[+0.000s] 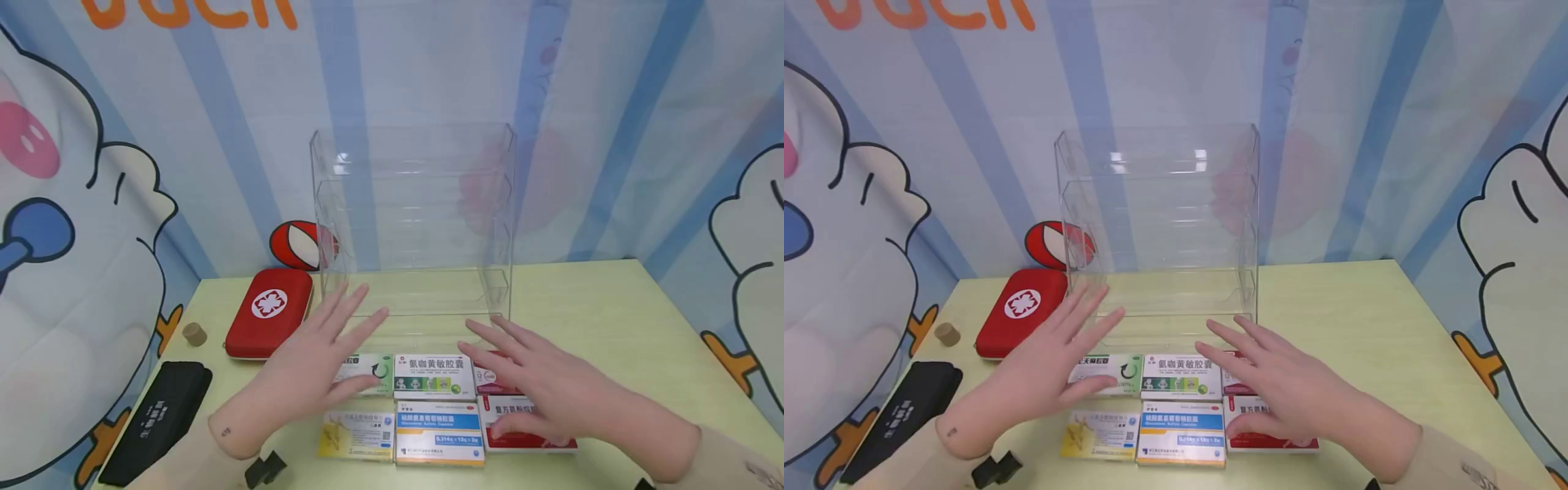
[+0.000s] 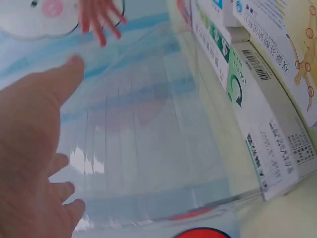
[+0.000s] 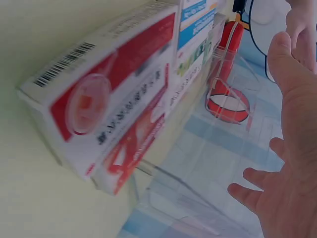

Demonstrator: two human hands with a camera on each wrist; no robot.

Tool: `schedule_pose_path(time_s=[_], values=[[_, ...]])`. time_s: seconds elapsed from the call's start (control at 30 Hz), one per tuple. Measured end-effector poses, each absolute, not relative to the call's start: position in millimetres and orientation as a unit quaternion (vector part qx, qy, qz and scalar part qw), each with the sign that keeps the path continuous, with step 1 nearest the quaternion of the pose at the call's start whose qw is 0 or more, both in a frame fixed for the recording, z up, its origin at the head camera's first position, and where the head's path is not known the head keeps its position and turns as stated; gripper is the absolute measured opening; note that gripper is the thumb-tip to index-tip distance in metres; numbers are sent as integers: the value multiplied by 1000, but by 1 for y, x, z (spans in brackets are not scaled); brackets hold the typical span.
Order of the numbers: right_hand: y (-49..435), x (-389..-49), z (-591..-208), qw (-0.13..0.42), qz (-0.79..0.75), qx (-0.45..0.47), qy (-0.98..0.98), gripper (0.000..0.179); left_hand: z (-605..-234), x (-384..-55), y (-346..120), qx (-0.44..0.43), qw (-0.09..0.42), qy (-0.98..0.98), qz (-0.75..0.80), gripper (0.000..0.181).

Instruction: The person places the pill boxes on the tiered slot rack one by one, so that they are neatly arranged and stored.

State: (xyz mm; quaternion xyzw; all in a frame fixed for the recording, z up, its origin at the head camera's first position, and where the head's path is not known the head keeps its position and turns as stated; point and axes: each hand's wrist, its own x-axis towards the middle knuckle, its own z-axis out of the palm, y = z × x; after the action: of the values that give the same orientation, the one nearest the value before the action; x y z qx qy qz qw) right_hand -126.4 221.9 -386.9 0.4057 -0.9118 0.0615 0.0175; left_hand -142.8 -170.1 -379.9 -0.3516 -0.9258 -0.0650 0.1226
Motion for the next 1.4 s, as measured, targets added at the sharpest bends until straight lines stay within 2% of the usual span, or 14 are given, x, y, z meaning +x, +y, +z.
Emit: schedule_pose_path(time_s=[0.2, 0.3, 0.47, 0.77, 0.97, 1.4], values=[[239, -114, -409, 44, 88, 358, -929, 109, -401, -155, -185, -229, 177, -935, -205, 97], [250, -105, -423, 45, 104, 322, -940, 110, -414, -161, -189, -177, 169, -937, -250, 98], [266, -94, -443, -4, 126, 243, -962, 109, -432, -171, -194, -121, 138, -930, -318, 101], [288, -90, -469, -93, 188, 124, -970, 117, -455, -188, -201, -87, 67, -882, -459, 102], [298, -95, -471, -126, 201, 104, -966, 117, -465, -194, -201, -81, 44, -860, -502, 99], [307, -94, -475, -111, 198, 132, -965, 107, -470, -193, -197, -62, 21, -871, -487, 97]])
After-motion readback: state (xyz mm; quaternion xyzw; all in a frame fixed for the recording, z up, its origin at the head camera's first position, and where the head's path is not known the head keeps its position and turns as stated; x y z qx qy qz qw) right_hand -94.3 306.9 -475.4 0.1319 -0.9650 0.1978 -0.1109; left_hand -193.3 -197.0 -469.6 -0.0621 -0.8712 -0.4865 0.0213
